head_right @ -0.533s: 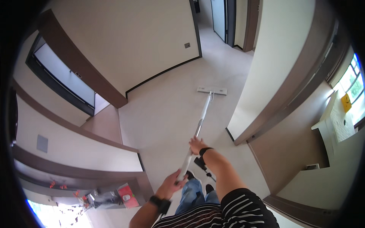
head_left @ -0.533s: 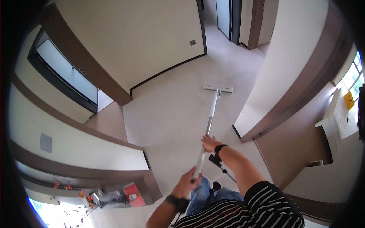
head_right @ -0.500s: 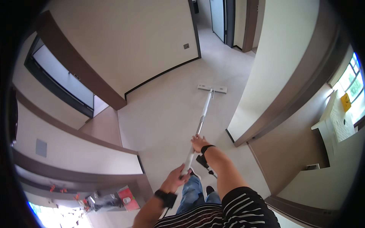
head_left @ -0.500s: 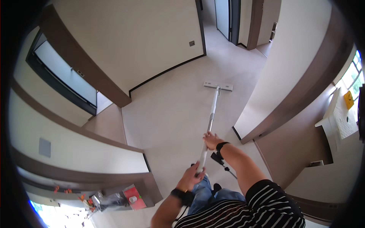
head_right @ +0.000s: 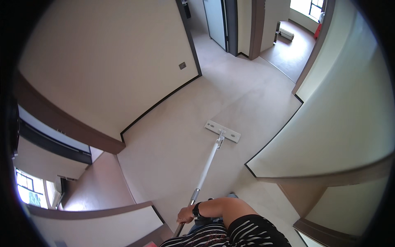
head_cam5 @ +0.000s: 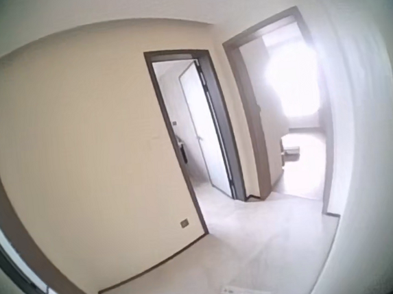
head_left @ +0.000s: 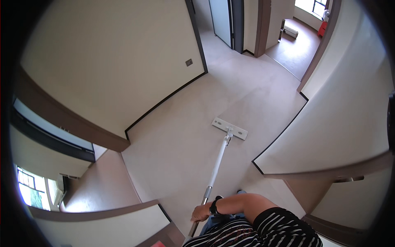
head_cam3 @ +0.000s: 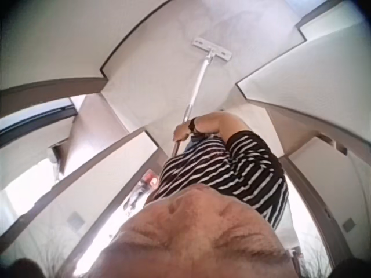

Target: The recorder mops the floor of an apartment using a flat mop.

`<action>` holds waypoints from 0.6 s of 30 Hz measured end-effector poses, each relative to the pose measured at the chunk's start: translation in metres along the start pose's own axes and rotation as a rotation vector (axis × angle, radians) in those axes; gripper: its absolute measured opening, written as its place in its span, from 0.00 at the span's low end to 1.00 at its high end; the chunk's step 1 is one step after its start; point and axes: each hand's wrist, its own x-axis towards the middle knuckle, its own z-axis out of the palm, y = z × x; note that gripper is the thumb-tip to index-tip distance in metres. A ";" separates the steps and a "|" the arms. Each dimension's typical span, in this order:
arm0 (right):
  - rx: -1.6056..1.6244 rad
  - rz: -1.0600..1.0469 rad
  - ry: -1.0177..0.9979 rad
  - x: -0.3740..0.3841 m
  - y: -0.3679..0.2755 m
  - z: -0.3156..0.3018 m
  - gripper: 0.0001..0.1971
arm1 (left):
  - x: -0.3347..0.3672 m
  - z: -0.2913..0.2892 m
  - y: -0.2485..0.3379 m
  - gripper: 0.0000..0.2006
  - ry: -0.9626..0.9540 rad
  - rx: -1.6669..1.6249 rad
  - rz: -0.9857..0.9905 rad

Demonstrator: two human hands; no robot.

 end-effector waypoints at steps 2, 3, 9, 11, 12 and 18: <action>-0.047 0.034 0.094 -0.021 0.029 -0.024 0.02 | 0.007 0.023 0.045 0.23 -0.023 0.025 -0.014; -0.061 0.080 0.199 -0.036 0.054 -0.034 0.01 | 0.015 0.040 0.074 0.23 -0.055 0.062 0.000; -0.377 0.832 0.475 -0.191 0.247 -0.189 0.09 | 0.206 0.158 0.246 0.18 -0.629 -0.269 -0.239; -0.461 1.123 0.581 -0.241 0.288 -0.255 0.18 | 0.251 0.244 0.320 0.17 -0.683 -0.244 -0.190; -0.417 1.169 0.580 -0.271 0.309 -0.283 0.19 | 0.266 0.292 0.353 0.17 -0.662 -0.192 -0.139; -0.356 0.990 0.533 -0.318 0.365 -0.342 0.18 | 0.310 0.339 0.408 0.19 -0.437 -0.147 -0.002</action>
